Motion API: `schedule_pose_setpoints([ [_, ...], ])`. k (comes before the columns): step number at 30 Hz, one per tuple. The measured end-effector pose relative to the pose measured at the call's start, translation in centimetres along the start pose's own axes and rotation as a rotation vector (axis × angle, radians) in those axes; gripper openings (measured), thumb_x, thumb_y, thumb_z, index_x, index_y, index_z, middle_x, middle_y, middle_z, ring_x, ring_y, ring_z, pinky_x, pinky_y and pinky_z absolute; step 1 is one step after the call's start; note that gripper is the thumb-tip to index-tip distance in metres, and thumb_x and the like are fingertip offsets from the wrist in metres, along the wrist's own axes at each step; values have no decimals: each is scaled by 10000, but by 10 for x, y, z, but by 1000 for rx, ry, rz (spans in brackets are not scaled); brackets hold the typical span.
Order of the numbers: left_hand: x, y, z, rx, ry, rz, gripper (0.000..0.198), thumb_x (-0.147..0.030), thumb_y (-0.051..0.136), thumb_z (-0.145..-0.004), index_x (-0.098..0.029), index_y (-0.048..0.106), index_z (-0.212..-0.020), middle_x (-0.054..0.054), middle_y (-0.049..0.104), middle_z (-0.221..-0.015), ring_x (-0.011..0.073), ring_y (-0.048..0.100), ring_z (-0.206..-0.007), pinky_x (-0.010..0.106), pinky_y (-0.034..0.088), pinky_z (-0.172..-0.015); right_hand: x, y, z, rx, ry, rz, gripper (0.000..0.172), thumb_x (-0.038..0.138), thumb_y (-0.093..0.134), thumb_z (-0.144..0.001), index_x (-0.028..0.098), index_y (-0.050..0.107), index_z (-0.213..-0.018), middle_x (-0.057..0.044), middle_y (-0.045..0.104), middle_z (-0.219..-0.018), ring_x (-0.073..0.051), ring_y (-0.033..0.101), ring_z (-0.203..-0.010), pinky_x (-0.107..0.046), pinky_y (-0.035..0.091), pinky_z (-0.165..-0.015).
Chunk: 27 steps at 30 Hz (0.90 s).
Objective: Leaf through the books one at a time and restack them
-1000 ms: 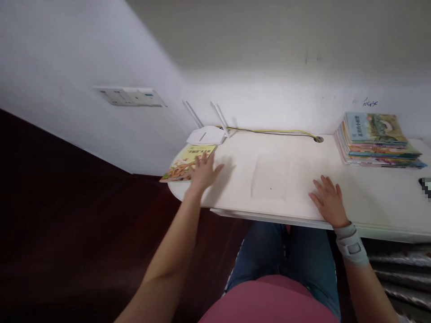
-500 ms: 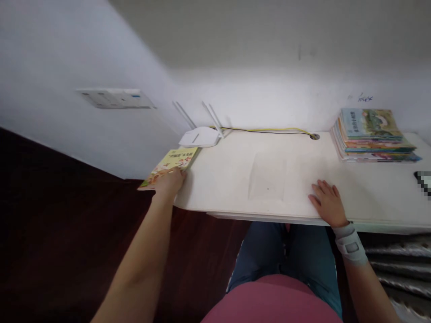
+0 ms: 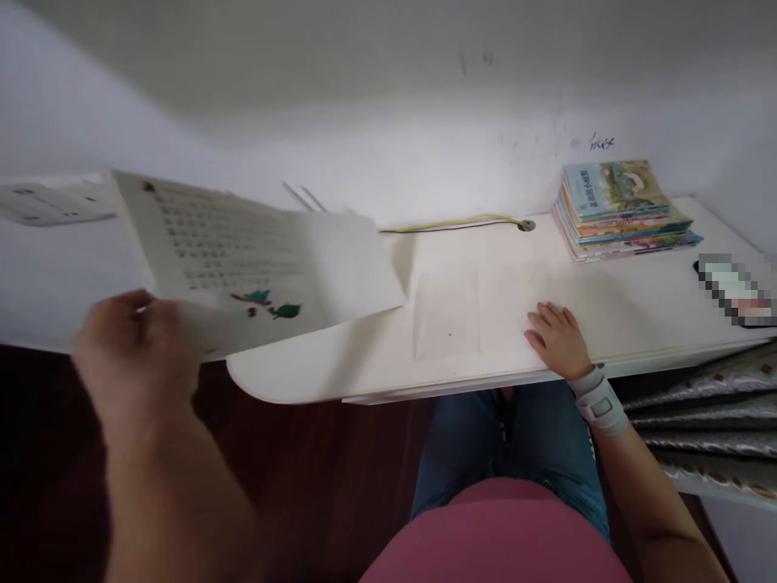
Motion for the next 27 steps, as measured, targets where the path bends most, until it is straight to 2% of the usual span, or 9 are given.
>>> schedule_pose_setpoints([
  [1,-8,13,12,18,13,80,136,-219,508,-822,-174,611,-898,-25,626,-806,161,580,-836,450,408,-941,0,0,0,6,2,0,430,377,366,-961,176,593,-1267,-129,537,-1395,-276,459,-1304,-456,322,-1070],
  [3,-14,45,37,52,-85,344,131,-193,527,-770,-150,611,-861,-33,618,-724,105,540,-657,361,469,-826,-1,1,0,13,2,-2,430,373,368,-959,184,588,-1276,-124,530,-1403,-276,452,-1310,-456,321,-1071],
  [7,-36,116,87,317,-240,751,221,-284,626,-705,-140,620,-872,5,661,-723,139,607,-661,305,501,-717,-3,3,0,8,2,2,434,384,365,-959,188,586,-1278,-119,532,-1402,-270,457,-1305,-451,326,-1069],
  [12,-66,149,121,375,-292,966,269,-357,670,-715,-167,609,-896,13,693,-823,148,650,-741,291,514,-738,-1,2,-1,24,-2,39,444,390,349,-971,189,571,-1298,-117,508,-1426,-267,443,-1318,-453,315,-1070],
  [16,-76,183,154,622,-402,997,311,-411,677,-721,-174,609,-911,41,709,-855,189,672,-810,313,527,-734,1,-2,-3,53,1,51,437,373,348,-970,205,582,-1298,-124,528,-1405,-277,449,-1309,-459,312,-1067],
  [18,-69,199,167,717,-436,966,332,-432,667,-716,-171,616,-915,50,711,-847,199,672,-812,312,526,-710,2,-3,-3,67,0,45,435,366,353,-965,200,594,-1287,-133,550,-1380,-283,466,-1290,-464,315,-1065],
  [21,-39,212,170,726,-478,860,332,-425,660,-683,-162,626,-883,42,700,-788,184,655,-746,289,506,-660,2,-5,-3,57,-10,41,441,372,347,-967,193,589,-1289,-134,536,-1394,-283,466,-1287,-465,321,-1060],
  [25,13,201,156,690,-494,598,289,-394,630,-668,-151,636,-824,34,669,-698,162,601,-646,271,470,-611,1,-4,-3,47,-16,42,438,391,351,-965,188,620,-1245,-137,604,-1305,-288,489,-1256,-462,327,-1055],
  [27,32,186,146,664,-413,431,270,-378,584,-709,-149,647,-837,53,681,-741,179,610,-691,296,483,-660,0,-3,-3,41,-11,41,447,384,362,-960,167,602,-1269,-146,603,-1307,-293,481,-1266,-465,325,-1059],
])
Point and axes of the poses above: each hand's wrist, its own z-axis away from the middle knuckle, its own y-axis out of the palm, x = y × z, the point moved 6 cm from there along -z, towards the middle knuckle
